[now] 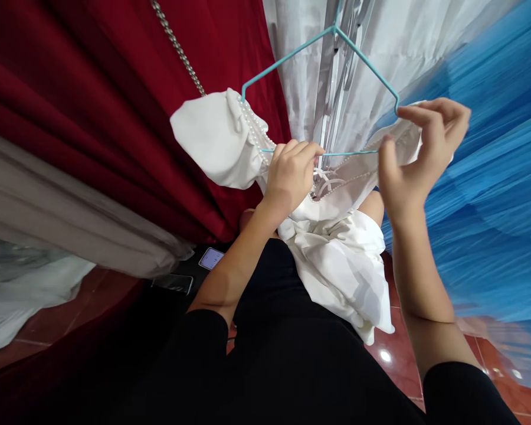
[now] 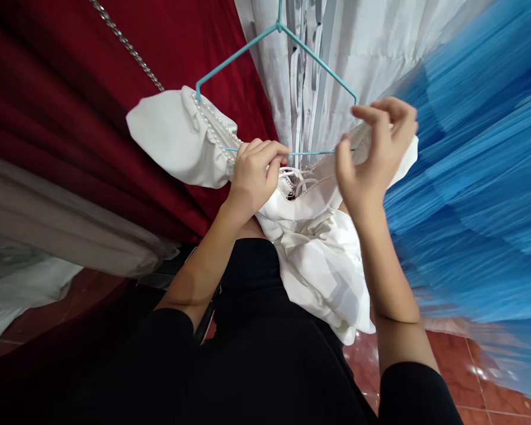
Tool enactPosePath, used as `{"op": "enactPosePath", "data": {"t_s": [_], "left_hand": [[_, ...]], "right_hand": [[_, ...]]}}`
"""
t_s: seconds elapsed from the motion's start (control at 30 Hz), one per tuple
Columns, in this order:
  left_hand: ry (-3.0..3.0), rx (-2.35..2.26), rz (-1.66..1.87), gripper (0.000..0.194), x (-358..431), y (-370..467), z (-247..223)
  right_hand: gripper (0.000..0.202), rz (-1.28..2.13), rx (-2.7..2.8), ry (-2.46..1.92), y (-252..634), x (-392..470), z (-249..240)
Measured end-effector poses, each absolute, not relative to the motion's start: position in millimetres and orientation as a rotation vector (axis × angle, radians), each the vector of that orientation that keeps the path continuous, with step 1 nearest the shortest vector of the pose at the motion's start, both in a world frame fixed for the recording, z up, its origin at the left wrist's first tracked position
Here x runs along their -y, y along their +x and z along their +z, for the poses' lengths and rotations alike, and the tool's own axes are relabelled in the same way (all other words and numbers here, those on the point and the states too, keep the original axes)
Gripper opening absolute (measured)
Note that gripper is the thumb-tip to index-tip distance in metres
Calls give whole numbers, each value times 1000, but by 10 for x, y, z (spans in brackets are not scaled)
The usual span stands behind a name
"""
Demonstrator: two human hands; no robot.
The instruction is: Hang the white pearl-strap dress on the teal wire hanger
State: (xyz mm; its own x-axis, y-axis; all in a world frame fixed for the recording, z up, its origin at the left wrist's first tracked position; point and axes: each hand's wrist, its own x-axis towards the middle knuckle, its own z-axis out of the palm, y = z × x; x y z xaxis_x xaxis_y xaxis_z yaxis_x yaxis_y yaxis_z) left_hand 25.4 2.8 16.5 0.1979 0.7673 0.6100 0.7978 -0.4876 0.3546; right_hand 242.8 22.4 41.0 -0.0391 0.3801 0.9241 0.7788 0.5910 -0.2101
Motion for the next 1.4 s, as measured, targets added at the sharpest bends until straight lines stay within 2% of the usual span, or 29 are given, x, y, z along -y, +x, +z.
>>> {"op": "enactPosePath", "data": {"t_s": [0.13, 0.27, 0.37, 0.43, 0.53, 0.73, 0.83, 0.9, 0.93, 1.03, 1.13, 1.2, 1.27, 1.4], "left_hand": [[-2365, 1515, -1248, 27, -9, 276, 139], [-2403, 1387, -1327, 25, 66, 210, 90], [-2249, 1333, -1553, 24, 74, 64, 57], [-2007, 1306, -1682, 23, 13, -66, 61], [-1727, 1263, -1717, 33, -177, -267, 126], [-1864, 1137, -1801, 25, -637, -768, 378], [-1695, 948, -1949, 18, -834, -1177, 424], [-1424, 949, -1991, 30, -905, -1418, 347], [-1374, 1049, -1949, 36, -904, -1491, 268], [-1454, 1386, -1815, 31, -723, -1416, -93], [-1659, 1426, -1818, 30, -351, -981, -454], [-1944, 1459, -1748, 16, -101, -648, -547], [-2118, 1410, -1568, 13, 83, -378, -465], [-1965, 1343, -1425, 18, 147, -132, -10]], "right_hand": [[23, -219, 1924, -1034, 2071, -136, 256], [41, -219, 2012, -1121, 1943, -318, -28], [46, -259, 1961, -1114, 1943, -369, -126], [48, -243, 1926, -1107, 1921, -349, -129], [49, -237, 1867, -1104, 1858, -319, -115], [50, -239, 1803, -1124, 1863, -389, -99], [51, -214, 1832, -1119, 1934, -405, -62], [51, -183, 1854, -1122, 1962, -387, -33], [51, -166, 1862, -1123, 1964, -372, -20], [52, -111, 1873, -1110, 1919, -320, -6], [51, -76, 1866, -1074, 1838, -295, -25], [51, -77, 1851, -1064, 1801, -298, -40], [50, -90, 1839, -1074, 1799, -308, -43], [45, -119, 1838, -1114, 1875, -300, -16]]}}
